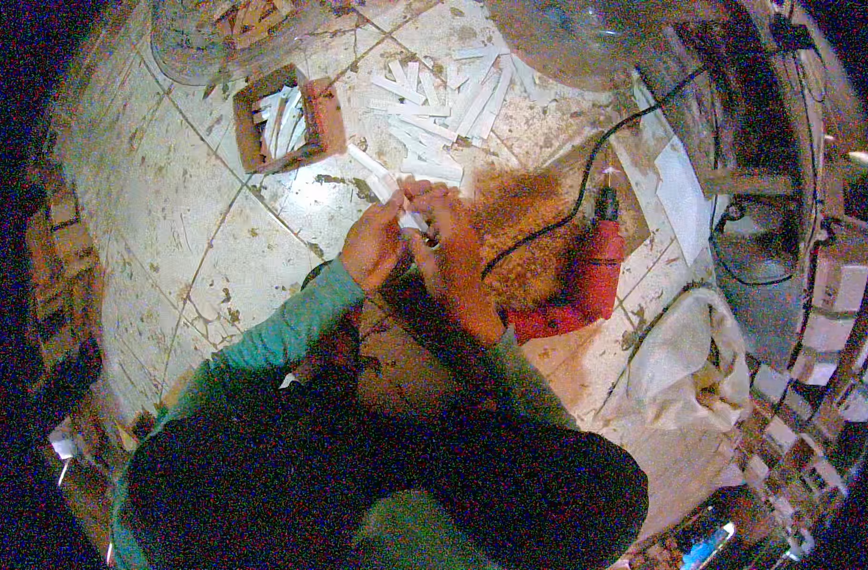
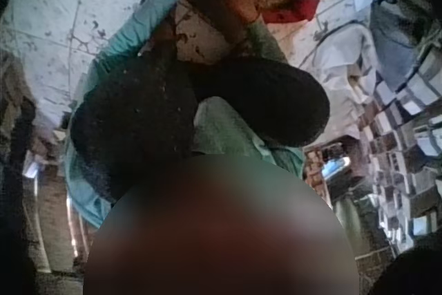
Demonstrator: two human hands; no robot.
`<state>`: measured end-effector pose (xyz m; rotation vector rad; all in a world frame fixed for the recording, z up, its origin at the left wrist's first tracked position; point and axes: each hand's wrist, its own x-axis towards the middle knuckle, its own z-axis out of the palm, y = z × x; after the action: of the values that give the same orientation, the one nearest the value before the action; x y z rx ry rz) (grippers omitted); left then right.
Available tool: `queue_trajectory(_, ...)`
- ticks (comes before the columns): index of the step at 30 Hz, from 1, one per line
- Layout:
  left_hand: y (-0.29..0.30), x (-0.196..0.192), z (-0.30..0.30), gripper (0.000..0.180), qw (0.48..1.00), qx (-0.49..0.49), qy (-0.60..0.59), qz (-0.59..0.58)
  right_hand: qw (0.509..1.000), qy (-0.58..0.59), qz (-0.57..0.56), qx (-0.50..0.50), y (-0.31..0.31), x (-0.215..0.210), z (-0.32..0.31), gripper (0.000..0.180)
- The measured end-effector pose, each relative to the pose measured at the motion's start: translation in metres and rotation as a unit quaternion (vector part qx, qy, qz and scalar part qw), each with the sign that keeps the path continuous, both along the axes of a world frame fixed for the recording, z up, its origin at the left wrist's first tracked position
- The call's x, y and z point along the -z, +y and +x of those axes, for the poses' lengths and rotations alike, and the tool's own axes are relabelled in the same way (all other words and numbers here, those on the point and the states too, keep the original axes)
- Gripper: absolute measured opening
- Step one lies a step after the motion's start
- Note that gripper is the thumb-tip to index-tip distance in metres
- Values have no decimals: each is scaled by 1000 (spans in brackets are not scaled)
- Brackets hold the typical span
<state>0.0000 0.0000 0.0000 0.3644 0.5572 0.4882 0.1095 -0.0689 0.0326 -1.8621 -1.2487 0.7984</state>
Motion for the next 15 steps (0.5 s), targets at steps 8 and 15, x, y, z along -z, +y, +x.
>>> queue_trajectory(8,-7,-7,1,46,999,-30,8,-11,975,221,1,32,-1,5,-3,19)
queue_trajectory(15,-9,-15,7,48,990,-24,88,109,980,173,-27,90,-4,0,-11,12)
